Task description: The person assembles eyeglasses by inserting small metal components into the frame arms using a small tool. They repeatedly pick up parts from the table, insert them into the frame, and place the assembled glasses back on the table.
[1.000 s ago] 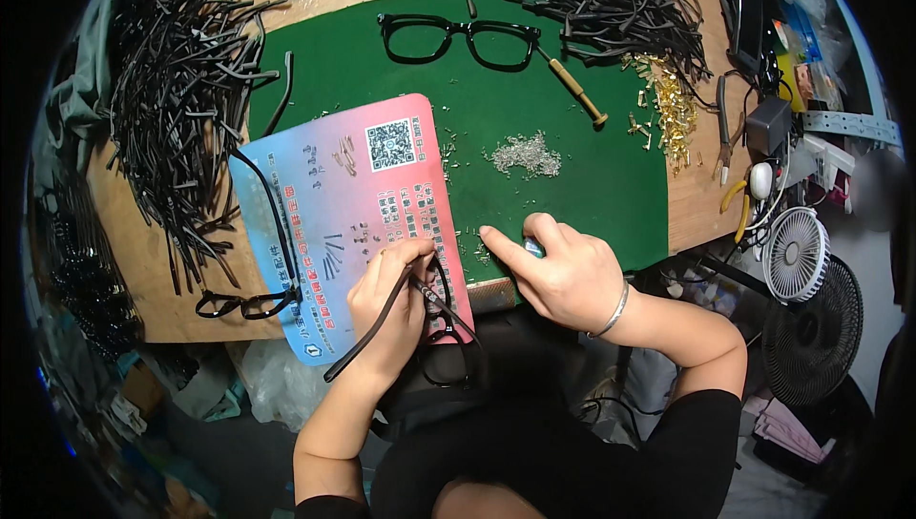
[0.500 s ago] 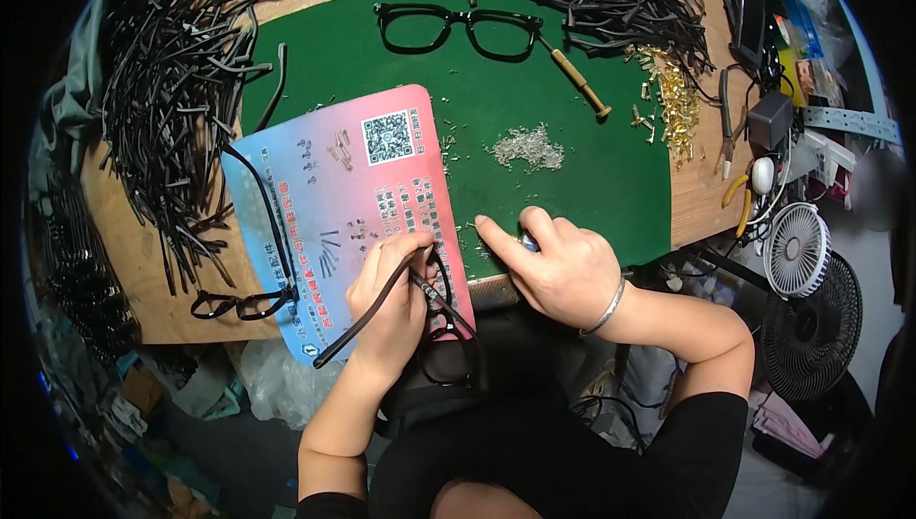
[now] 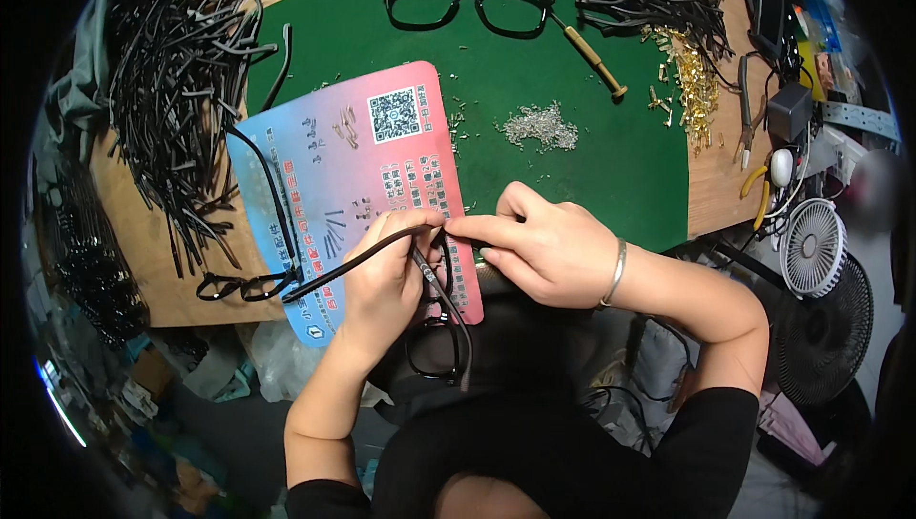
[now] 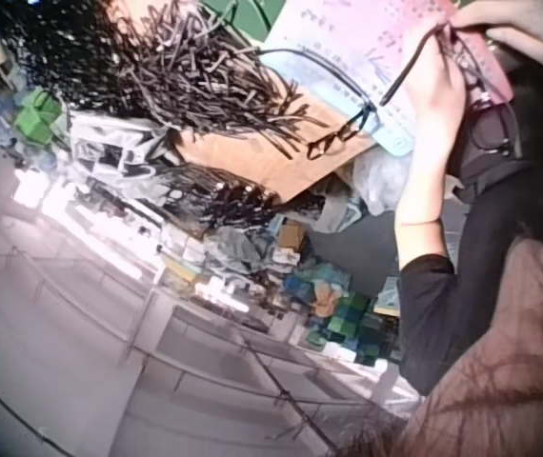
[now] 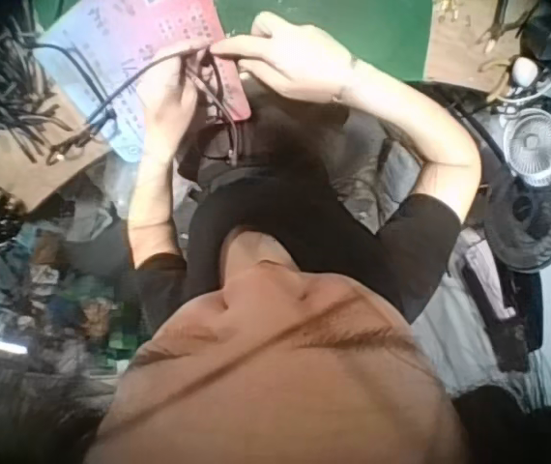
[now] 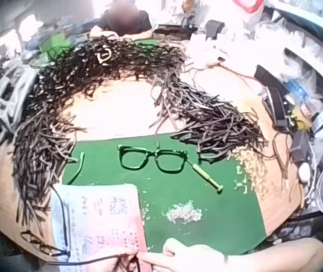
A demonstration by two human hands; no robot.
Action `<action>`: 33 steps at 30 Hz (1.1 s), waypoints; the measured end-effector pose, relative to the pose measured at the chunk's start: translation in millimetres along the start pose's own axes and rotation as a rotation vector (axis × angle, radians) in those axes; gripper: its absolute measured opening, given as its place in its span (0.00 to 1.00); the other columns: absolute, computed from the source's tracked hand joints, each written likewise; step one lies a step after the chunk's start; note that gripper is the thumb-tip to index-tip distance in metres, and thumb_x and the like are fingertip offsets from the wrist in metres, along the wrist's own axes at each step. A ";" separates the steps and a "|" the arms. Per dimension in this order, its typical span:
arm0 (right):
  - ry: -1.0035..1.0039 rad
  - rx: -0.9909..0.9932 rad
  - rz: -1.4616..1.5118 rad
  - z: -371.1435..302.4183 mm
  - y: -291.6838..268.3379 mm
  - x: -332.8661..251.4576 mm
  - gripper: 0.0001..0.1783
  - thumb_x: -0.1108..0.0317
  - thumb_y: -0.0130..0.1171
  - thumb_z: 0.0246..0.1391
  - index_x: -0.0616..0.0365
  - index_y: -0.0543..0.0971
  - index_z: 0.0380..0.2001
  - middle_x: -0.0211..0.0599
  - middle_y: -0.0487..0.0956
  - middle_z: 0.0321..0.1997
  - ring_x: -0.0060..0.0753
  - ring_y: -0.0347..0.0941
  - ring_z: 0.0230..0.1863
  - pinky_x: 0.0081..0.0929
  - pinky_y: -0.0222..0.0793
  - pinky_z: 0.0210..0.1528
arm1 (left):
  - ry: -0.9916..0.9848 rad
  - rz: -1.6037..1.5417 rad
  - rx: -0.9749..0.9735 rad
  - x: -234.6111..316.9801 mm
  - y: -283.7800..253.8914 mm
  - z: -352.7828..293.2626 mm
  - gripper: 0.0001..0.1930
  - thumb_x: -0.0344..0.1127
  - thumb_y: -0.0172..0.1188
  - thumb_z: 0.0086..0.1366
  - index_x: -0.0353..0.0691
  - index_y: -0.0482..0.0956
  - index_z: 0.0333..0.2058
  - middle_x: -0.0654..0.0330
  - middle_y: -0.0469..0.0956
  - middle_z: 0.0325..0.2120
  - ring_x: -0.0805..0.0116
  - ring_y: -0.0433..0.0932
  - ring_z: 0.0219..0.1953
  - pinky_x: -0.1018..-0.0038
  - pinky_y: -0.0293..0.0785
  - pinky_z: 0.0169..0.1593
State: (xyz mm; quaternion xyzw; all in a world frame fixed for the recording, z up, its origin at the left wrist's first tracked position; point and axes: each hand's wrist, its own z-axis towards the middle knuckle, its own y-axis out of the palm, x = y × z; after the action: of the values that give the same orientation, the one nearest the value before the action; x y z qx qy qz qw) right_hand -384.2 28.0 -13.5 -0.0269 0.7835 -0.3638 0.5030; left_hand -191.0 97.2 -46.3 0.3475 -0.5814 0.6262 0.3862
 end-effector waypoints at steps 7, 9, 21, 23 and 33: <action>0.003 -0.034 -0.044 2.2 -0.2 -0.4 0.20 0.66 0.50 0.50 0.48 0.72 0.50 0.44 0.68 0.32 0.42 0.72 0.26 0.35 0.73 0.29 | -0.002 0.005 0.033 0.7 3.9 -1.2 0.17 0.11 0.51 0.48 0.32 0.74 0.37 0.58 0.72 0.22 0.69 0.72 0.21 0.75 0.71 0.26; -0.003 -0.034 -0.039 2.4 -0.1 -0.1 0.20 0.66 0.50 0.50 0.47 0.72 0.50 0.44 0.68 0.33 0.42 0.72 0.25 0.35 0.74 0.28 | -0.005 0.004 0.040 0.3 4.6 -2.3 0.17 0.11 0.50 0.48 0.32 0.74 0.37 0.58 0.72 0.22 0.69 0.72 0.21 0.76 0.71 0.26; -0.080 0.009 -0.157 3.2 2.8 5.0 0.23 0.67 0.54 0.50 0.43 0.72 0.51 0.37 0.66 0.32 0.35 0.70 0.21 0.28 0.70 0.21 | -0.004 -0.001 0.051 0.5 5.6 -3.1 0.16 0.10 0.49 0.49 0.31 0.73 0.37 0.57 0.71 0.23 0.70 0.73 0.21 0.77 0.71 0.26; -0.074 0.014 -0.190 2.9 4.1 3.4 0.22 0.67 0.54 0.50 0.43 0.72 0.51 0.37 0.66 0.32 0.35 0.70 0.20 0.28 0.69 0.20 | 0.002 0.002 0.055 0.6 6.0 -3.3 0.16 0.10 0.49 0.49 0.31 0.73 0.37 0.57 0.71 0.22 0.70 0.73 0.21 0.77 0.71 0.25; -0.361 0.195 -0.651 9.8 4.9 12.8 0.24 0.67 0.54 0.44 0.49 0.73 0.48 0.32 0.65 0.25 0.25 0.65 0.16 0.23 0.64 0.14 | -0.045 0.095 0.125 -1.8 12.7 -6.3 0.15 0.12 0.51 0.49 0.32 0.75 0.35 0.57 0.74 0.23 0.68 0.75 0.21 0.75 0.71 0.25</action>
State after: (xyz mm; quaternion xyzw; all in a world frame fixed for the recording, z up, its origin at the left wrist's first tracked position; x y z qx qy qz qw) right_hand -380.9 21.0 -28.5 -0.2899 0.5946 -0.5666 0.4913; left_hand -201.3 103.0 -54.2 0.3569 -0.5656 0.6709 0.3202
